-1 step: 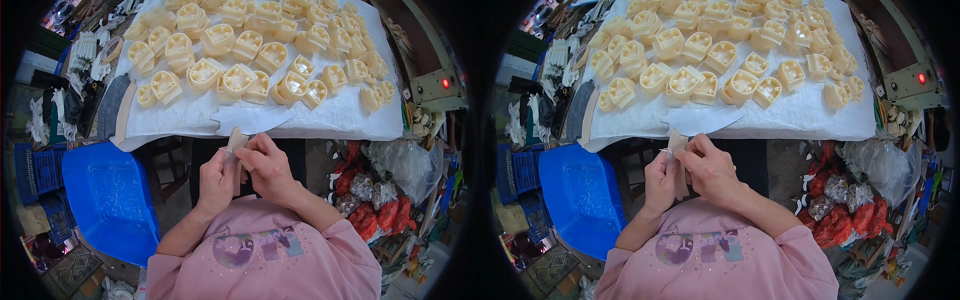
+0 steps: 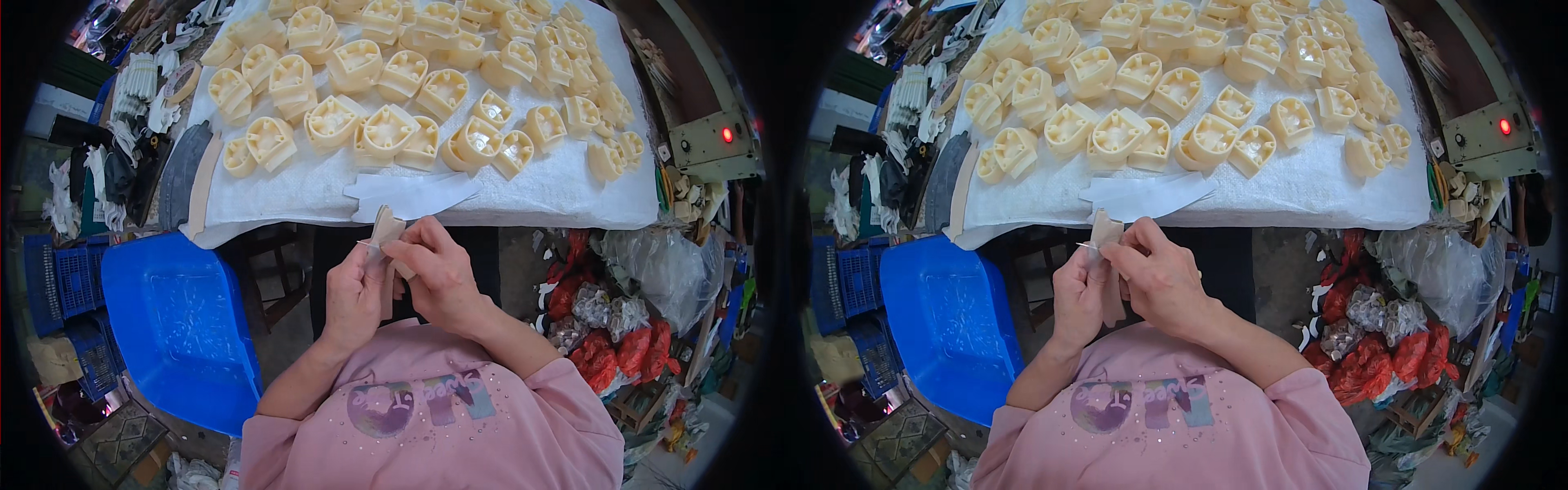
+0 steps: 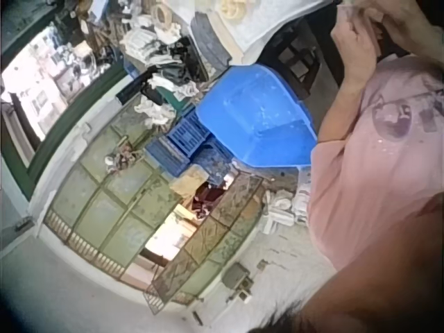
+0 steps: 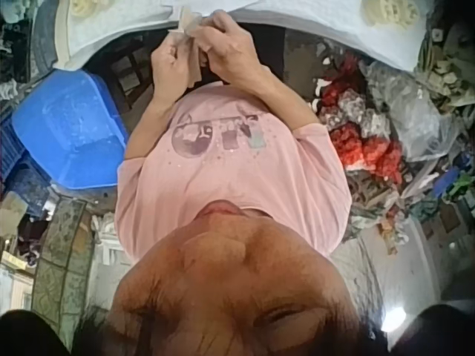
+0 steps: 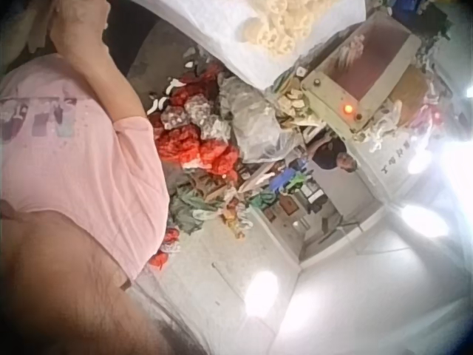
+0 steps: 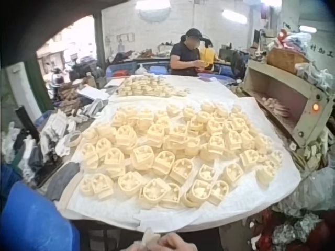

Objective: The recorder is assembling small plastic and fabric components for footwear, possibly internal supports or heel counters, using a thermal setting machine.

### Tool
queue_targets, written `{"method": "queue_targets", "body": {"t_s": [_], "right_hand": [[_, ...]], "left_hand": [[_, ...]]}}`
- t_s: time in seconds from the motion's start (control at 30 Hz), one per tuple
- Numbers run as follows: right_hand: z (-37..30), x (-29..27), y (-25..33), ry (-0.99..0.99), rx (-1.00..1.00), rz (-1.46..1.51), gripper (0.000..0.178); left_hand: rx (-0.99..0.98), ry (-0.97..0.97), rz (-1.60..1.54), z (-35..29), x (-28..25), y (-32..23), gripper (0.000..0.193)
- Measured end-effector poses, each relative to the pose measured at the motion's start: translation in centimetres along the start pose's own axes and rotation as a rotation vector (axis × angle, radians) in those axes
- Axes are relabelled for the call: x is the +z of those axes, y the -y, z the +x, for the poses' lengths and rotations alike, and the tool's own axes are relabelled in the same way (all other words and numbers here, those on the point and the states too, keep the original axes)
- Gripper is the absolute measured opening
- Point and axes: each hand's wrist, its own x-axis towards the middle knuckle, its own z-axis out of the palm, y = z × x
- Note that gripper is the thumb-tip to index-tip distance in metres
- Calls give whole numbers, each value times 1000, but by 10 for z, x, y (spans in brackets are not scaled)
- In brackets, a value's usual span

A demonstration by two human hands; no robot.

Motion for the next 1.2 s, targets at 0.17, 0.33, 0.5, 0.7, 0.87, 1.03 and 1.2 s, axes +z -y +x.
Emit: {"method": "queue_targets", "body": {"t_s": [0.17, 0.33, 0.5, 0.7, 0.87, 1.03, 1.2], "right_hand": [[1, -2, -6, -22, 35, 225, 39], [-7, -12, -11, 234, -11, 538, 45], [-20, -52, -18, 985, -35, 480, 36], [-73, -77, -77, 564, 330, -107, 24], [-90, -70, -66, -448, 637, 1360, 14], [-81, -43, -39, -735, 483, 1444, 9], [-109, -74, -73, -735, 408, 1556, 11]], "left_hand": [[-30, -16, -430, 2, 4, -4, 31], [-35, -69, -423, 9, -3, 9, 34], [-118, -209, -519, 15, -14, -2, 27], [38, -273, -479, 15, -39, -16, 27], [-190, 353, -156, 6, -9, -32, 20], [169, 883, 266, 23, 60, 0, 19], [224, 949, 299, 19, 80, 11, 22]]}}
